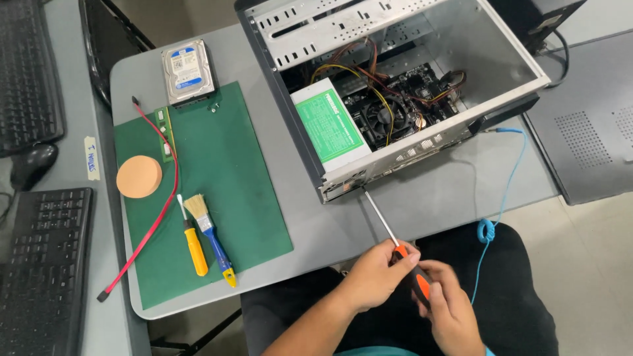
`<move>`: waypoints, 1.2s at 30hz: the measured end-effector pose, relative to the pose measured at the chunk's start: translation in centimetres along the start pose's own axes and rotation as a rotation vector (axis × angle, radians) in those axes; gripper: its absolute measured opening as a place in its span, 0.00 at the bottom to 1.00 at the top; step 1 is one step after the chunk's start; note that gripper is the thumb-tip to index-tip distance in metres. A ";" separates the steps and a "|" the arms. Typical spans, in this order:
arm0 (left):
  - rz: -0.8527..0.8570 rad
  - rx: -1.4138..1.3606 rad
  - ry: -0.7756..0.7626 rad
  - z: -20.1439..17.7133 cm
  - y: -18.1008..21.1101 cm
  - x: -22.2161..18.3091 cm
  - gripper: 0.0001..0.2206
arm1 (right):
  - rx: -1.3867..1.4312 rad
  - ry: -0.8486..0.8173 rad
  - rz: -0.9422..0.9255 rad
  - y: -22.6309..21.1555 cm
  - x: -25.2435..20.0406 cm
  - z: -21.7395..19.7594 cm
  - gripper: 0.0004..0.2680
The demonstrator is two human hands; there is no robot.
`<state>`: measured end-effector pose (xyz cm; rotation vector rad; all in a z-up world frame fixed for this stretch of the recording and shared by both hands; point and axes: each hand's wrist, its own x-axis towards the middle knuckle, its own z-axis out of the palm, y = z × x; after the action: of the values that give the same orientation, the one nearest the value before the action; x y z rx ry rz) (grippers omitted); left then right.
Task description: Removing a power supply unit from a desktop computer case by disconnecting cables and unscrewing mounting bolts.
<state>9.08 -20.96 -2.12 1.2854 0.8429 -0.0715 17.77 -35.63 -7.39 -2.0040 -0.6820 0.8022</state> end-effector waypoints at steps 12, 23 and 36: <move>-0.088 0.383 0.202 -3.3 2.3 -1.4 0.14 | -0.329 -0.123 0.065 -2.0 -0.3 -0.5 0.16; 0.124 0.785 0.602 -5.9 -1.7 1.2 0.19 | -0.307 -0.154 0.183 -0.6 -0.6 -1.3 0.16; 0.360 0.879 0.871 -6.8 -4.4 1.3 0.06 | -0.396 -0.192 0.266 0.4 0.0 -1.5 0.15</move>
<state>4.36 -15.97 -6.63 2.3531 1.3663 0.4912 19.01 -36.61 -7.10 -2.4320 -0.7369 1.0956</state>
